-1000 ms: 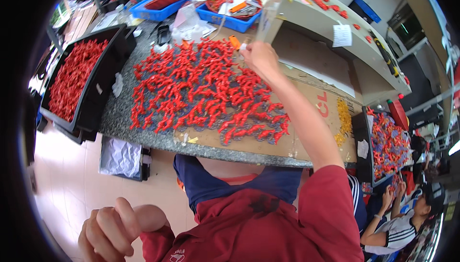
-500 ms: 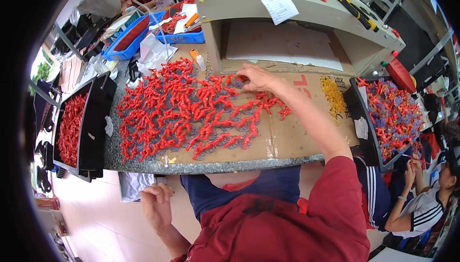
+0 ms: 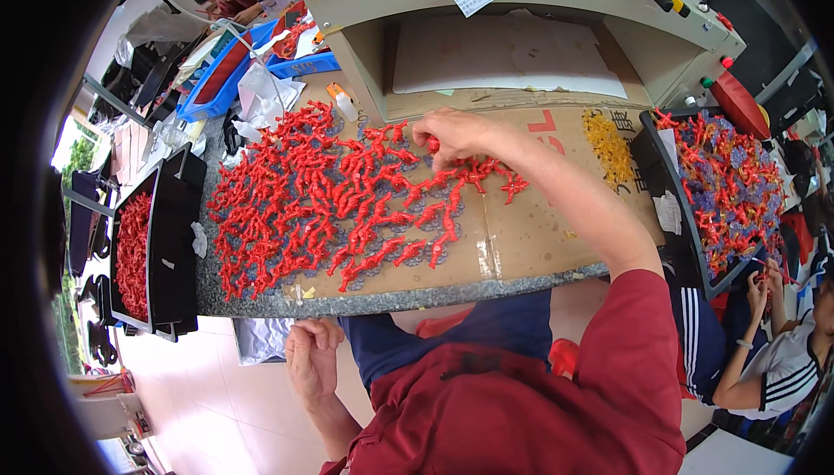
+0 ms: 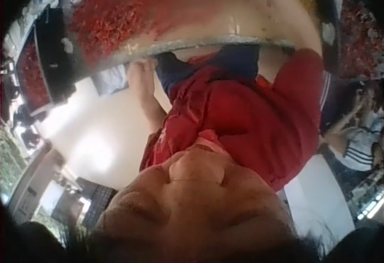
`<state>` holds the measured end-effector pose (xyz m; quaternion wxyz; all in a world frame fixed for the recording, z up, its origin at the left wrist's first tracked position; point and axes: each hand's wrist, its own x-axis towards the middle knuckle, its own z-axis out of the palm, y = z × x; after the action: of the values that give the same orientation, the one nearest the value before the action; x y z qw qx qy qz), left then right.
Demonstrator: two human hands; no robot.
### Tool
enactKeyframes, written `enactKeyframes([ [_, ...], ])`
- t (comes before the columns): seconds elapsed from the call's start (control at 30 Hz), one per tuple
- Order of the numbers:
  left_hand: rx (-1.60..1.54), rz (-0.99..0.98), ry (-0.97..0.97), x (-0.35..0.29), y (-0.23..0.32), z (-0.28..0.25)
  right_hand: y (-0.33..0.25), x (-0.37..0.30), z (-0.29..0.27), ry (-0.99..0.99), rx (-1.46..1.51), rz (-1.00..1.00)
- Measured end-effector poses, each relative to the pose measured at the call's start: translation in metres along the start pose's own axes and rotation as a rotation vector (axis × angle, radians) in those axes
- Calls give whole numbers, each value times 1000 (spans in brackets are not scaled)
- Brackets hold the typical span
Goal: The person applies glue from a bottle onto figurine parts, attaches bases to them by hand, and gathers the assembled figurines on the table.
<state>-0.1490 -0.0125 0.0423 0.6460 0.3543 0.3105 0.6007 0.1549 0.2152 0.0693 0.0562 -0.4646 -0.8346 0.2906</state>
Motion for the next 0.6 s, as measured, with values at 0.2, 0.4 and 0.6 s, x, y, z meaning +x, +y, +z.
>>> enactKeyframes([
  [0.2,8,-8,50,-4,-2,-7,-5,-15,-16,77,150,135],
  [0.4,7,-55,56,-1,-6,-8,31,-65,11,23,-114,-15],
  [0.6,6,-55,28,-1,-10,-5,33,-92,56,426,-307,-49],
])
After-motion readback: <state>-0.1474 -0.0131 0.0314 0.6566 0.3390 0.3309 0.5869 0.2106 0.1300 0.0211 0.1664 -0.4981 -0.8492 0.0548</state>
